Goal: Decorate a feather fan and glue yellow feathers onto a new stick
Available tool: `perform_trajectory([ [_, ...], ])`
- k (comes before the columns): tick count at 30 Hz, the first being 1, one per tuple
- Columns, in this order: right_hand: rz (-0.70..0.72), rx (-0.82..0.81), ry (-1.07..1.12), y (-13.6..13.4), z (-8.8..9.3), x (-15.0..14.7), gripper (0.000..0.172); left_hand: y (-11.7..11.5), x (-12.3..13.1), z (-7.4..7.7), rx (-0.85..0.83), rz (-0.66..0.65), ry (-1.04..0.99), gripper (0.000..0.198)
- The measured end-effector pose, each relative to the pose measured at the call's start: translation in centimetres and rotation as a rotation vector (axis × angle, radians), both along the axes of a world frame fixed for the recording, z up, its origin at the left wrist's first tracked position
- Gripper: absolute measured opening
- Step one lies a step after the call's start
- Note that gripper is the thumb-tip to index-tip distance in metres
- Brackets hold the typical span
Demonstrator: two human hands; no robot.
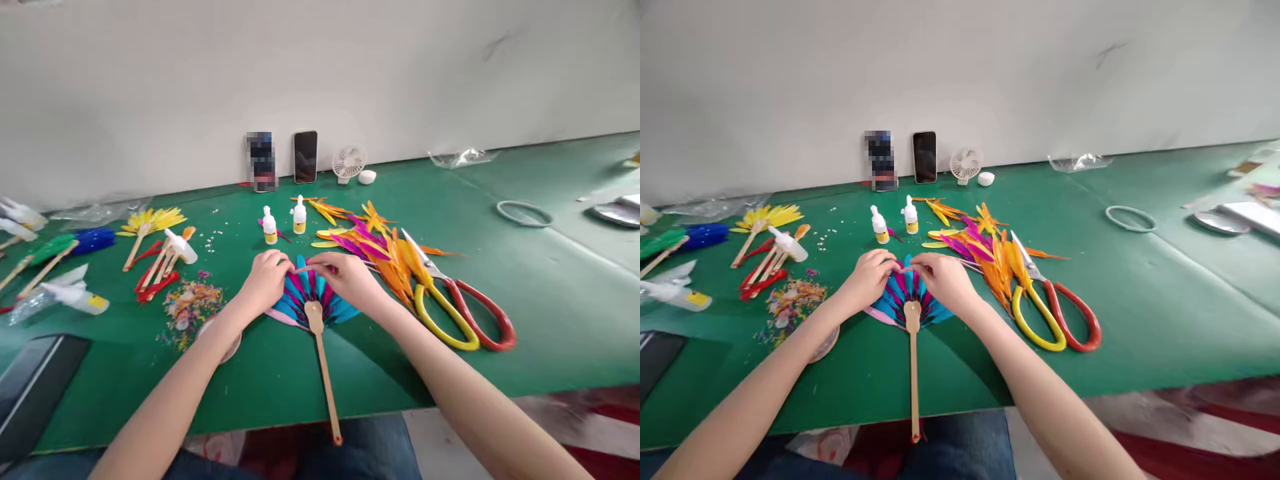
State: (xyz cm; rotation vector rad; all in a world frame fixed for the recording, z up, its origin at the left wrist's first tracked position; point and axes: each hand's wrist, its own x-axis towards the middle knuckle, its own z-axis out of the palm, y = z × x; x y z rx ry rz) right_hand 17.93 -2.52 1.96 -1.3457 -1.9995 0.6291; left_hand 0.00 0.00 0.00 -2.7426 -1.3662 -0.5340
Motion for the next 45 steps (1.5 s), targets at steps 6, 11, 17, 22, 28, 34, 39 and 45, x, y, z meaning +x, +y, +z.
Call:
perform_trajectory([
  [6, -0.044, -0.032, 0.046, 0.3, 0.1, -0.1, 0.018, -0.2, 0.1, 0.3, -0.019, 0.006, 0.007, 0.022],
  [11, -0.059, -0.046, 0.069, 0.3, 0.1, -0.1, 0.016, -0.3, 0.0, 0.8, -0.029, 0.029, -0.007, 0.017],
  [17, -0.058, -0.069, 0.077, 0.4, -0.2, -0.2, 0.016, -0.6, 0.1, 1.6, -0.058, 0.104, -0.051, 0.007],
  [22, -0.054, -0.079, 0.085, 0.4, -0.2, -0.3, 0.014, -0.8, 0.1, 2.1, -0.043, 0.153, -0.17, 0.006],
  [28, -0.097, -0.089, 0.086, 0.2, 0.1, -0.4, 0.012, -1.2, -0.2, 2.6, 0.012, 0.242, -0.364, 0.007],
  [34, -0.129, -0.119, 0.115, 0.1, 0.2, -0.5, 0.011, -1.3, -0.2, 2.9, -0.105, 0.253, -0.282, 0.007],
  [39, -0.136, -0.12, 0.144, 0.1, 0.2, -0.5, 0.011, -1.4, 0.1, 2.6, -0.115, 0.145, -0.145, 0.007],
  [45, -0.146, -0.13, 0.154, 0.1, 0.1, -0.5, 0.01, -1.6, 0.2, 2.4, -0.08, -0.037, -0.025, 0.008],
])
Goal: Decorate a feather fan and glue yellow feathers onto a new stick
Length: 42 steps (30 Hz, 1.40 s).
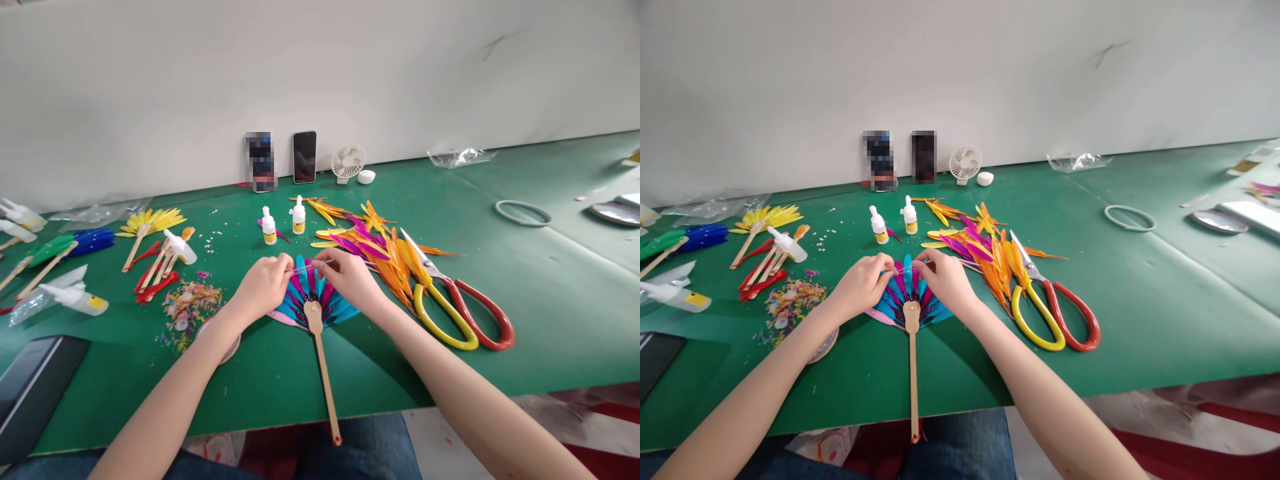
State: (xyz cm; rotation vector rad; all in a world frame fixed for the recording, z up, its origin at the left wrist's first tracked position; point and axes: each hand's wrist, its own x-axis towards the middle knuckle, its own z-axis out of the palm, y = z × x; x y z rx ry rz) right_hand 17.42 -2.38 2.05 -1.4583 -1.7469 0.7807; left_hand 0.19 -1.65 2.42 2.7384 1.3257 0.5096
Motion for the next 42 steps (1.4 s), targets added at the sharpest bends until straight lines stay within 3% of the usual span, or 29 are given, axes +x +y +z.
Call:
perform_trajectory([
  [6, -0.002, 0.002, 0.011, -0.06, 0.07, -0.07, 0.011, 0.06, -0.3, -0.13, 0.052, -0.065, 0.106, 0.018],
  [17, 0.023, -0.005, 0.058, -0.05, -0.01, -0.15, 0.013, 0.18, -0.45, -0.28, 0.063, -0.064, 0.183, 0.018],
  [42, 0.045, -0.011, 0.08, 0.06, -0.23, -0.2, 0.013, 0.26, -0.45, -0.51, 0.14, -0.055, 0.182, 0.016],
])
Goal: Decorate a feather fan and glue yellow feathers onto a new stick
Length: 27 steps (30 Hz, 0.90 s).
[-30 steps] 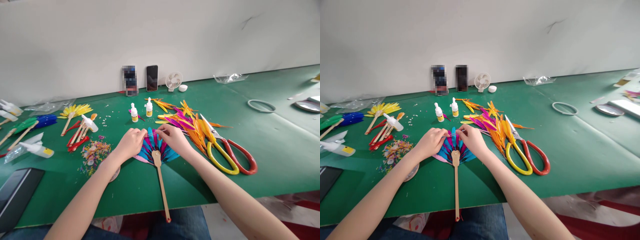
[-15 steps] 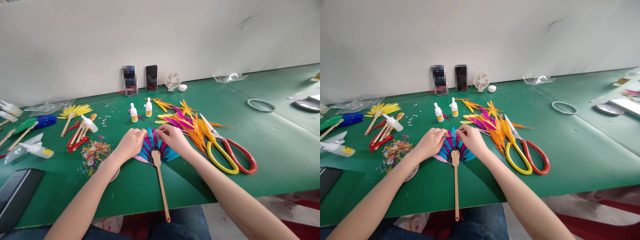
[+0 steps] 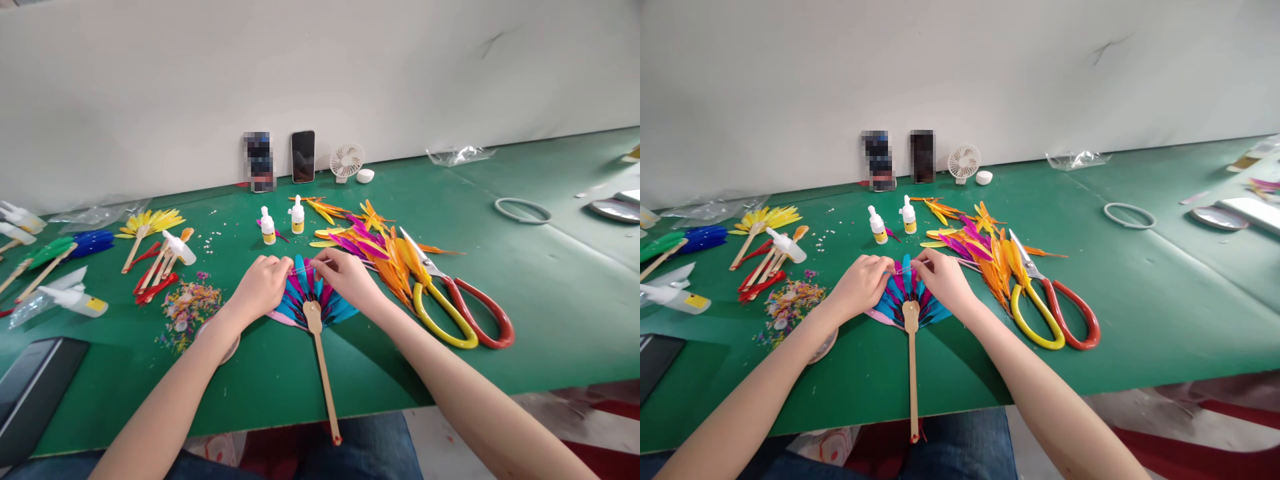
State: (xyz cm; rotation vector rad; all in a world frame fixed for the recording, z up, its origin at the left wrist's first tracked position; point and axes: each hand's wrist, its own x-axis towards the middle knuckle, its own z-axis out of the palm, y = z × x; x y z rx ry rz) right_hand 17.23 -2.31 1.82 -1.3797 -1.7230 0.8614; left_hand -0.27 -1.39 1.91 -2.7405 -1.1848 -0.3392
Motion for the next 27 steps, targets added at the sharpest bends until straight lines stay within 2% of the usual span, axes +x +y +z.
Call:
perform_trajectory([
  [9, 0.016, -0.016, 0.052, 0.04, -0.12, 0.03, 0.013, 0.0, 0.16, -0.25, -0.118, 0.022, -0.086, 0.016],
  [27, 0.003, -0.016, 0.042, -0.14, 0.34, -0.06, 0.013, -0.05, 0.03, -0.28, -0.058, 0.018, 0.028, 0.019],
])
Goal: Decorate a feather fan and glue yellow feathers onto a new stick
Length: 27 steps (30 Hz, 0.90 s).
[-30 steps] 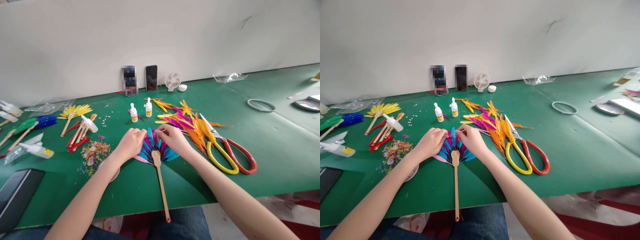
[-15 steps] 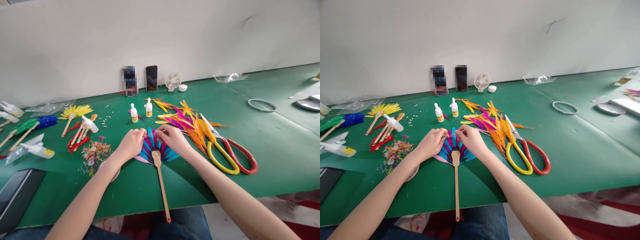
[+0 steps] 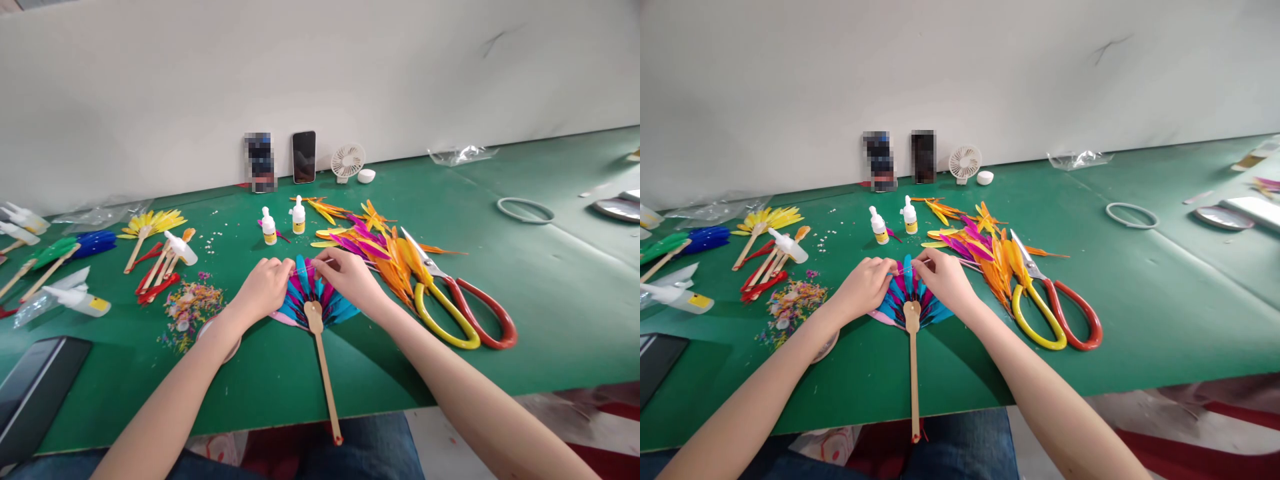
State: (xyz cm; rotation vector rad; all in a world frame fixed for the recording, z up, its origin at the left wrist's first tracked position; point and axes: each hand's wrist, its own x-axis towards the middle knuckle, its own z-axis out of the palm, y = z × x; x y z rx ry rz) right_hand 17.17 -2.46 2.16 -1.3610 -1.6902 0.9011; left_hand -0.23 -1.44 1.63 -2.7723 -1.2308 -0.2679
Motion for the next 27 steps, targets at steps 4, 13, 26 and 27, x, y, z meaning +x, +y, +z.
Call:
perform_trajectory([
  [4, -0.016, 0.007, 0.006, 0.02, 0.17, 0.07, 0.013, -0.07, 0.04, 0.11, -0.007, 0.003, 0.004, 0.018],
  [13, -0.07, 0.009, 0.055, 0.11, 0.13, 0.11, 0.012, -0.05, -0.02, 0.15, 0.019, 0.011, 0.033, 0.019],
  [26, -0.117, 0.046, 0.111, 0.2, -0.03, 0.18, 0.015, 0.56, -0.55, -0.42, 0.11, -0.01, -0.013, 0.026],
  [27, -0.12, 0.046, 0.116, 0.21, -0.05, 0.18, 0.015, 0.66, -0.56, -0.5, 0.113, -0.006, -0.014, 0.026],
])
